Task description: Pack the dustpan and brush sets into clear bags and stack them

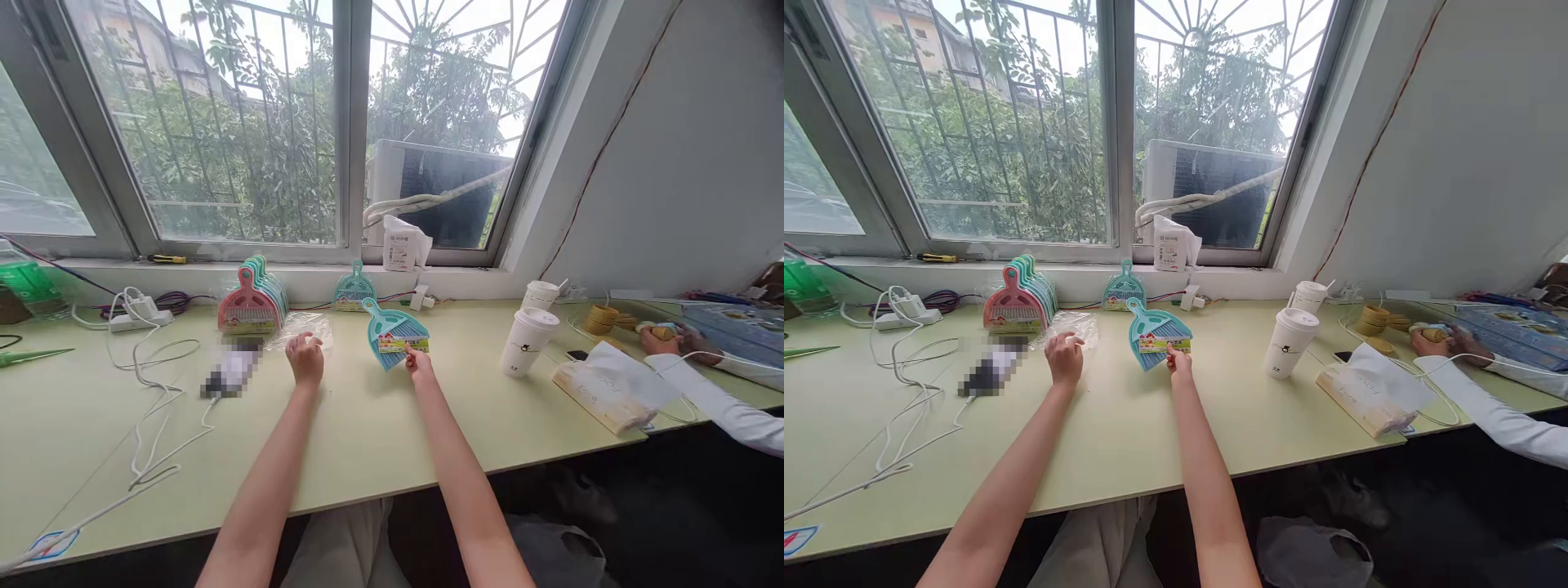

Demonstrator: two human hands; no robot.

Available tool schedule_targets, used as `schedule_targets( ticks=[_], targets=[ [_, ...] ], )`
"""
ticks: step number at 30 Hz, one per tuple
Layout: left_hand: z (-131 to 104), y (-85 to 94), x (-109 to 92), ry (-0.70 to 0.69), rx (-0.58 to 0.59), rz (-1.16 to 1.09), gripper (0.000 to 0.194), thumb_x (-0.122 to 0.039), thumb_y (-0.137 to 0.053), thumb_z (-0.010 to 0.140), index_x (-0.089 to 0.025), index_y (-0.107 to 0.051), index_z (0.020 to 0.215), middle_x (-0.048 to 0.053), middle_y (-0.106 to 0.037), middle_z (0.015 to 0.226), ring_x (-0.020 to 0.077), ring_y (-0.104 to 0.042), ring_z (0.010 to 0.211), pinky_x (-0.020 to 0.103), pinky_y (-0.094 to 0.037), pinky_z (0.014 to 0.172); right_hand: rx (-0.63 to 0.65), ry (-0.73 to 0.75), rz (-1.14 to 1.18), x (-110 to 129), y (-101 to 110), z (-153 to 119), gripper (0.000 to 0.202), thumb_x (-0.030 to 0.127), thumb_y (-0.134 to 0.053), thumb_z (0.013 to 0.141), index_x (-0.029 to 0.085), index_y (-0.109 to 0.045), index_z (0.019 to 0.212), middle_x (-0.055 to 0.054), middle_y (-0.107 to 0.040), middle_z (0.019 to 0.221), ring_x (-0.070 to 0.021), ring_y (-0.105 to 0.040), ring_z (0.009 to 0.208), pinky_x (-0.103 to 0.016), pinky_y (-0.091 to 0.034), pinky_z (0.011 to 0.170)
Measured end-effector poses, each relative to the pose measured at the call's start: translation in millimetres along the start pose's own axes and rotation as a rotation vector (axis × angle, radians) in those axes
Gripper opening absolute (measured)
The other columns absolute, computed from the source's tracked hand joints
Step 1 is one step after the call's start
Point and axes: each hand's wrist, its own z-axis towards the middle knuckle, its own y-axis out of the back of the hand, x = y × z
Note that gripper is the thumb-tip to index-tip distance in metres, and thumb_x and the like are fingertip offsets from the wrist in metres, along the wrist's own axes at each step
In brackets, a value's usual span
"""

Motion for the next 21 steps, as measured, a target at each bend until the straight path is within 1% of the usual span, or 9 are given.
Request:
schedule_targets(
  ticks=[1,3,5,7,9,11,15,18,21],
  targets=[
    [0.7,1.4,-5.2,0.023,0.020,-0.073,0.021,-0.018,-0.045,0.082,-0.019,-0.066,0.079,0.014,-0.061,0.111,0.0296,-0.050,0.116,0.051,-0.029,0.108,0.008,-0.007,-0.002,-2.5,-1.9,-0.2,0.028,0.016,-0.080,0.066,0.018,-0.052,0.071,0.008,-0.053,0.052,-0.0020,-0.042,0.036,-0.013,-0.030,0.031],
    [-2.3,-3.0,-20.8,0.133,0.156,-0.323,0.026,-0.029,-0.043,0.087,-0.018,-0.065,0.096,0.012,-0.063,0.105,0.0251,-0.058,0.103,0.044,-0.042,0.097,0.036,-0.025,-0.010,-7.6,-7.1,-1.8,0.027,0.015,-0.080,0.066,0.017,-0.053,0.071,0.007,-0.055,0.053,-0.0019,-0.043,0.036,-0.013,-0.031,0.031],
    [-8.5,-13.9,-36.8,0.338,0.387,-0.642,0.040,-0.043,-0.040,0.090,-0.018,-0.057,0.116,0.010,-0.065,0.098,0.0204,-0.063,0.087,0.038,-0.050,0.085,0.070,-0.047,-0.025,-11.5,-13.0,-4.9,0.026,0.014,-0.080,0.066,0.016,-0.055,0.071,0.006,-0.058,0.055,-0.0020,-0.043,0.036,-0.013,-0.031,0.031],
    [-13.7,-25.4,-46.8,0.543,0.550,-0.860,0.049,-0.051,-0.036,0.090,-0.016,-0.053,0.120,0.009,-0.066,0.092,0.0184,-0.065,0.078,0.033,-0.052,0.075,0.113,-0.063,-0.060,-13.1,-17.5,-8.6,0.024,0.014,-0.079,0.067,0.015,-0.056,0.073,0.003,-0.061,0.057,-0.0030,-0.046,0.036,-0.013,-0.033,0.032],
    [-15.4,-32.6,-48.6,0.678,0.577,-0.939,0.046,-0.050,-0.038,0.088,-0.016,-0.054,0.115,0.007,-0.066,0.085,0.0170,-0.064,0.071,0.030,-0.052,0.069,0.165,-0.062,-0.142,-12.3,-19.2,-11.6,0.021,0.015,-0.078,0.070,0.014,-0.058,0.077,0.000,-0.065,0.060,-0.0054,-0.053,0.040,-0.013,-0.040,0.036],
    [-14.4,-34.2,-45.0,0.742,0.544,-0.923,0.040,-0.046,-0.044,0.084,-0.016,-0.056,0.110,0.004,-0.063,0.076,0.0148,-0.061,0.061,0.027,-0.050,0.061,0.217,-0.053,-0.261,-9.9,-17.6,-12.4,0.018,0.018,-0.075,0.074,0.012,-0.060,0.083,-0.002,-0.067,0.062,-0.0093,-0.061,0.046,-0.016,-0.047,0.042],
    [-12.4,-29.5,-37.1,0.715,0.546,-0.816,0.040,-0.039,-0.047,0.079,-0.018,-0.055,0.113,0.001,-0.059,0.073,0.0134,-0.056,0.055,0.025,-0.045,0.053,0.227,-0.058,-0.387,-5.3,-4.5,-2.9,0.018,0.027,-0.067,0.083,0.010,-0.061,0.086,-0.006,-0.069,0.059,-0.0159,-0.067,0.051,-0.021,-0.053,0.047],
    [-13.4,-28.7,-35.4,0.622,0.521,-0.732,0.040,-0.036,-0.044,0.079,-0.019,-0.056,0.113,0.004,-0.062,0.086,0.0157,-0.059,0.068,0.028,-0.048,0.062,0.037,0.022,-0.257,-2.5,11.3,13.8,0.028,0.037,-0.062,0.086,0.010,-0.062,0.078,-0.007,-0.065,0.051,-0.0151,-0.062,0.042,-0.021,-0.050,0.041],
    [-14.8,-32.3,-34.3,0.465,0.468,-0.654,0.032,-0.032,-0.041,0.076,-0.016,-0.061,0.095,0.007,-0.064,0.095,0.0186,-0.059,0.086,0.030,-0.047,0.077,-0.184,0.089,0.064,4.3,28.1,31.1,0.031,0.038,-0.054,0.091,0.012,-0.061,0.076,-0.004,-0.065,0.052,-0.0111,-0.060,0.041,-0.018,-0.050,0.043]
  ],
)
